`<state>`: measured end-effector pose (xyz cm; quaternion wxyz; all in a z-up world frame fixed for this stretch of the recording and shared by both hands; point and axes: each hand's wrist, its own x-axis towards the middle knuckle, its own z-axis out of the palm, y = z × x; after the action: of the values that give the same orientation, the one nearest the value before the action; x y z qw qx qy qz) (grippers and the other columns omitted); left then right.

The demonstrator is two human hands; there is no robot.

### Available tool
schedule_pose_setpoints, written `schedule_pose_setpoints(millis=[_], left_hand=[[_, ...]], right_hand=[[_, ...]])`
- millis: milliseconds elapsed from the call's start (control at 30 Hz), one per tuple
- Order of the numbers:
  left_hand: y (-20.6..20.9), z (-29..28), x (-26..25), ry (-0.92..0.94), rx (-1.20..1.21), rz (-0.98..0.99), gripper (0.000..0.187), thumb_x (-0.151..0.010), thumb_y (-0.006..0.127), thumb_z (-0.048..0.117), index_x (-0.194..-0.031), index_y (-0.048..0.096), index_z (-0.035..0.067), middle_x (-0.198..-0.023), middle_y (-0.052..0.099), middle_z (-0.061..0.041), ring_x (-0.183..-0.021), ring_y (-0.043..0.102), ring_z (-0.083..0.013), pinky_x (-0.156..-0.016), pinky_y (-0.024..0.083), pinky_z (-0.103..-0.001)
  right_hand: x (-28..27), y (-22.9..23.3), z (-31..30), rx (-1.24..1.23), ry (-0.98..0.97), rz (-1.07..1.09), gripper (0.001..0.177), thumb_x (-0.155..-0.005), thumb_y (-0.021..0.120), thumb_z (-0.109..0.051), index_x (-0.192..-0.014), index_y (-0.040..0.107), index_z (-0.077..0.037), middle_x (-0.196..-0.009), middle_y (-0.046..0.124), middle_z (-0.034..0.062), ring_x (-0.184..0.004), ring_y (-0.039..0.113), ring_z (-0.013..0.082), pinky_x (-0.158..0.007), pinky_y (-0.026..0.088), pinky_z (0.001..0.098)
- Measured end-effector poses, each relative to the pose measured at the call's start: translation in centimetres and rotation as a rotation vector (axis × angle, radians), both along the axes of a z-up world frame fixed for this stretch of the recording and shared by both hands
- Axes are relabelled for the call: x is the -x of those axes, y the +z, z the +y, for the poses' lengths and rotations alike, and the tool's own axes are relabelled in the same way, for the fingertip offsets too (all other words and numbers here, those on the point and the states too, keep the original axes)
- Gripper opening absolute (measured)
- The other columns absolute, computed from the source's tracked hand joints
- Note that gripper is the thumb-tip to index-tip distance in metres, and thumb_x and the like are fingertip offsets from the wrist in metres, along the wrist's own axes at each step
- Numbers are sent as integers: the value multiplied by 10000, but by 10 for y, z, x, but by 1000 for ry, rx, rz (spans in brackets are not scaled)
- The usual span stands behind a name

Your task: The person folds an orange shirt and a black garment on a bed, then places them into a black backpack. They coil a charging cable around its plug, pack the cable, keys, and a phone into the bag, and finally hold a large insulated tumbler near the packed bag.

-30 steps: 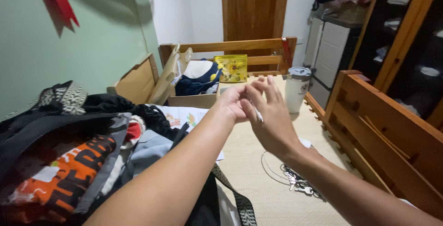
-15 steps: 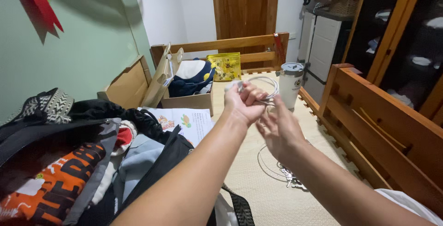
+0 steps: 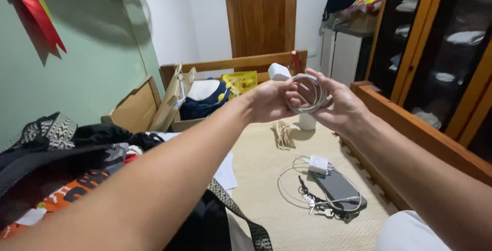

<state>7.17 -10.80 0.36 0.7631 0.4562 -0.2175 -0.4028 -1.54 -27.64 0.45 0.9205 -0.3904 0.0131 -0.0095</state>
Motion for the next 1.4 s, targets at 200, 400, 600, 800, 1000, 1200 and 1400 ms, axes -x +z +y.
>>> schedule_pose_setpoints(millis=[200, 400, 600, 800, 1000, 1200, 1400], left_hand=[[19, -3, 28, 127, -359, -180, 304, -1083, 392, 213, -1251, 525, -3, -1030, 705, -159, -1086, 681, -276, -981, 537, -499], [7, 0, 47, 6, -330, -281, 359, -1063, 432, 188, -1354, 531, 1, -1214, 703, -229, -1113, 710, -309, -901, 565, -355], [-4, 14, 64, 18, -321, -203, 403, -1060, 469, 199, -1349, 537, -73, -1219, 695, -216, -1135, 703, -264, -928, 571, -355], [34, 50, 87, 118, -315, -416, 399, -1029, 537, 214, -1337, 519, -39, -1267, 660, -201, -1175, 673, -266, -1024, 520, -374], [66, 112, 98, 209, -272, -488, 451, -1009, 548, 250, -1340, 537, -56, -1292, 651, -215, -1205, 665, -277, -1033, 508, -379], [71, 165, 82, 289, -351, -401, 468, -1015, 528, 262, -1357, 529, -58, -1323, 611, -213, -1236, 637, -264, -1049, 496, -363], [87, 230, 90, 304, -455, -417, 513, -989, 529, 281, -1405, 525, -20, -1321, 609, -212, -1216, 639, -272, -1040, 482, -353]], right_hand=[[12, -5, -19, -62, 20, 68, 386, -1047, 428, -237, -1321, 681, -136, -1330, 669, 167, -1148, 725, 239, -984, 558, 425], [17, -24, -37, 75, 125, -4, 381, -1028, 461, -262, -1352, 641, -173, -1362, 644, 157, -1182, 687, 262, -967, 551, 396], [35, -30, -24, 130, 171, -37, 409, -1033, 436, -273, -1374, 619, -140, -1375, 618, 175, -1201, 673, 273, -952, 557, 394], [33, 10, 7, 150, 196, -125, 438, -1033, 435, -280, -1424, 564, -132, -1375, 614, 193, -1197, 668, 310, -948, 567, 439], [1, 41, 48, 98, 428, -331, 428, -1056, 464, -239, -1457, 512, -98, -1373, 598, 182, -1219, 647, 369, -1006, 575, 514], [-40, 40, 114, 63, 535, -256, 428, -1056, 443, -251, -1452, 514, -106, -1358, 603, 194, -1249, 628, 329, -1072, 552, 512], [-59, 38, 170, 8, 687, -348, 427, -1069, 417, -249, -1464, 485, -101, -1374, 577, 175, -1241, 617, 305, -1077, 540, 526]])
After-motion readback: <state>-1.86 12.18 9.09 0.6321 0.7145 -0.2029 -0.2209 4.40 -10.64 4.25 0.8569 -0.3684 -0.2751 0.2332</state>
